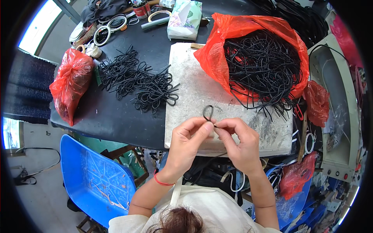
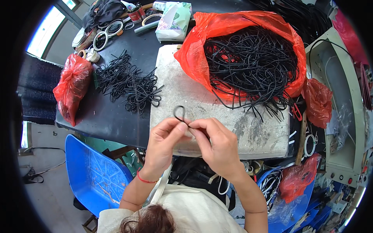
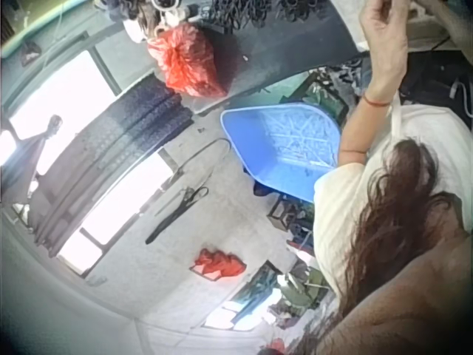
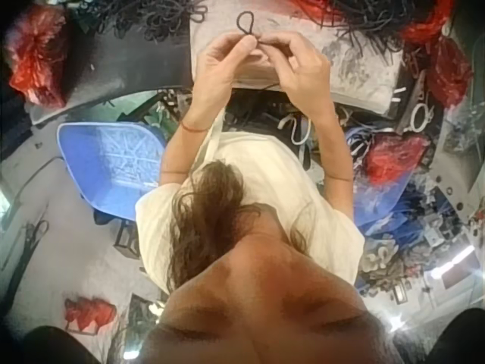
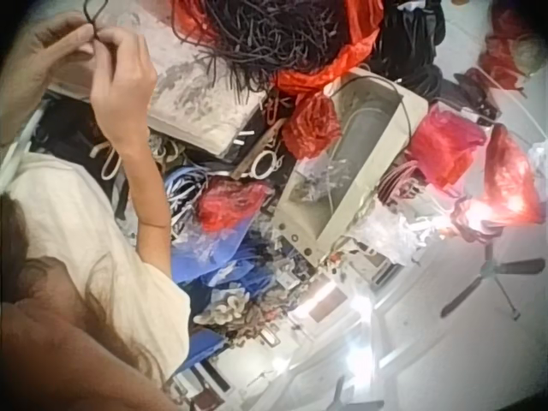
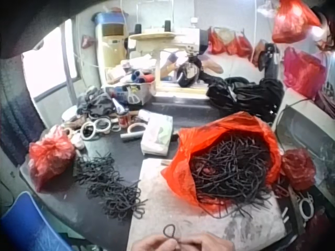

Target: The person repeatedly picks up black cable ties from a red bag and ties them into loops by hand. The tied loops are placed on the table to the left. The workspace includes a blue chair and various tools in the background.

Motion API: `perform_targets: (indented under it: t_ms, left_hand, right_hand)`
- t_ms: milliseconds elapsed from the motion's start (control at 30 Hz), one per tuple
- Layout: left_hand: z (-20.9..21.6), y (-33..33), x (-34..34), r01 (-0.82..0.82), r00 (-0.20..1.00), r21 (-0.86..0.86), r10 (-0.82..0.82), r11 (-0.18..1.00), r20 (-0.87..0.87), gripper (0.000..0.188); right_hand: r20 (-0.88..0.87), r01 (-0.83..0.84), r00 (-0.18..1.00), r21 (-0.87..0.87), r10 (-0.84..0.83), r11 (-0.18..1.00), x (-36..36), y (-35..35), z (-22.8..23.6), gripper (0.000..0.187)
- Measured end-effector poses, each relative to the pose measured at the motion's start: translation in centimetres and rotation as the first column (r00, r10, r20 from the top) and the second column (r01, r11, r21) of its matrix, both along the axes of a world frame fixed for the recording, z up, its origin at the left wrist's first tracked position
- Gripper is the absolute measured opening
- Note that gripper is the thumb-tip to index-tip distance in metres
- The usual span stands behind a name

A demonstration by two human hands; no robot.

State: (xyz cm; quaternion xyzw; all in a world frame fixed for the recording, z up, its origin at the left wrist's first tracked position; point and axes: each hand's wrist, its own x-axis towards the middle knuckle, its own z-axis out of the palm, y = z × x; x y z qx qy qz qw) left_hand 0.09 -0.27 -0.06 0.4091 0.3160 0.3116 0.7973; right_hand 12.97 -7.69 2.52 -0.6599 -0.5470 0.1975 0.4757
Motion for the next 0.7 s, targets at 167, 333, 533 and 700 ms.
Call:
perform_targets:
  t_ms: [167,333,533,700]
  left_hand:
    - [0.5,1.8,-0.8,0.086,0.978,-0.327,-0.016,0.941,0.21,0.011]
    - [1.1,0.9,-0.5,0.212,0.977,-0.27,-0.2,0.939,0.072,0.013]
    - [1.0,0.6,-0.6,0.218,0.976,-0.216,-0.208,0.952,0.068,0.015]
    - [1.3,0.7,-0.8,0.2,0.976,-0.13,-0.21,0.971,-0.065,0.018]
  right_hand:
    - [0.214,-0.005,0.977,0.053,-0.007,0.999,1.5,-1.1,-0.2,0.02]
    - [0.4,-0.038,0.916,0.18,-0.038,0.983,0.7,0.1,0.0,0.023]
    - [0.299,-0.038,0.954,0.171,-0.015,0.985,0.6,-0.1,-0.8,0.026]
    - [0.321,-0.048,0.947,0.11,0.011,0.993,0.9,-0.7,-0.5,0.028]
